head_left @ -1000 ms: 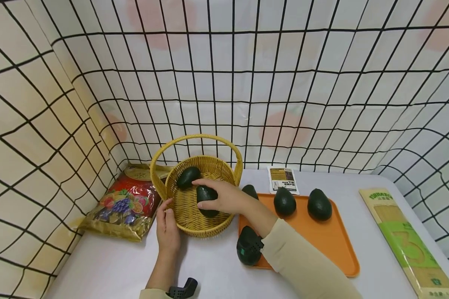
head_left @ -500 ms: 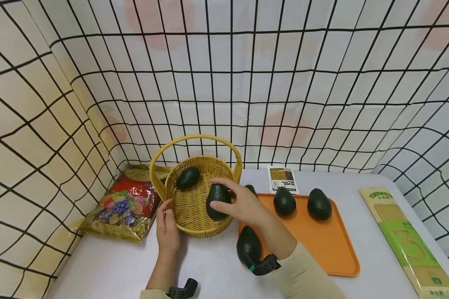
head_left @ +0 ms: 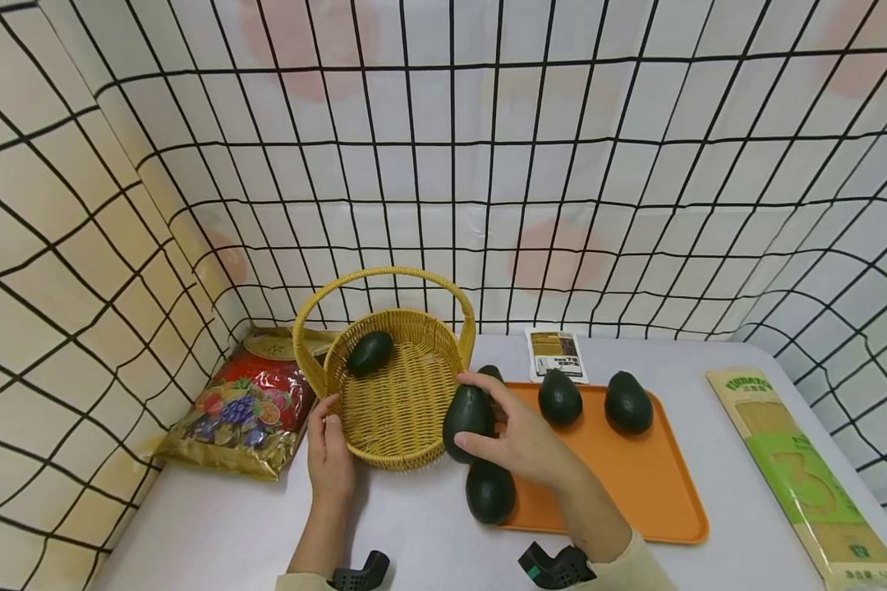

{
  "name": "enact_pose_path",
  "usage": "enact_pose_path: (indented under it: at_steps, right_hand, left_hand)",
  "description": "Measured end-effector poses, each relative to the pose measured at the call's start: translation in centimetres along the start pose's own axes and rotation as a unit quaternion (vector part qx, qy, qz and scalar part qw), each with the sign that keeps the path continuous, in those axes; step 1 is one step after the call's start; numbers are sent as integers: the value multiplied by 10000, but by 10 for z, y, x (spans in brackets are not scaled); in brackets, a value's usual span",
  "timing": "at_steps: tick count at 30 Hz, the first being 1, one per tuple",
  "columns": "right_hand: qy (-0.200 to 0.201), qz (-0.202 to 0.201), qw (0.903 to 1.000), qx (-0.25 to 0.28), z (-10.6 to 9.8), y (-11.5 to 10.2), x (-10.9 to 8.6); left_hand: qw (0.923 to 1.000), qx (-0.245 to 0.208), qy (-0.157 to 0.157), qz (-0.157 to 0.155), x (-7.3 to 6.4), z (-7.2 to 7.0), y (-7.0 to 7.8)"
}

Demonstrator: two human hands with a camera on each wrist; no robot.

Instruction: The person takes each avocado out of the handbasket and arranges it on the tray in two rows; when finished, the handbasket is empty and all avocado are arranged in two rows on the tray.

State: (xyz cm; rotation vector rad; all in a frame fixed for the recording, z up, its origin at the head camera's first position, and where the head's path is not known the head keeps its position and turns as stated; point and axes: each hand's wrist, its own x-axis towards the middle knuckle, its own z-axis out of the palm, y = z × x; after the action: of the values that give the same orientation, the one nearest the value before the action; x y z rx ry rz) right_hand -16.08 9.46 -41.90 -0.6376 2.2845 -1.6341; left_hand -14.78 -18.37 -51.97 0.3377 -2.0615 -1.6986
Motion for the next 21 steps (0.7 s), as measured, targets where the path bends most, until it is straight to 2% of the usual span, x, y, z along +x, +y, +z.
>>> enact_pose_path:
  at_steps: [11, 21]
  right_hand:
    - [339, 652, 9937, -847, -26, 15, -39]
    - [140, 1244, 9834, -1313, -53, 26, -71]
  left_hand:
    - [10000, -20, 4, -19, 0, 0, 1]
    - [9999, -113, 86, -47, -1, 0, 2]
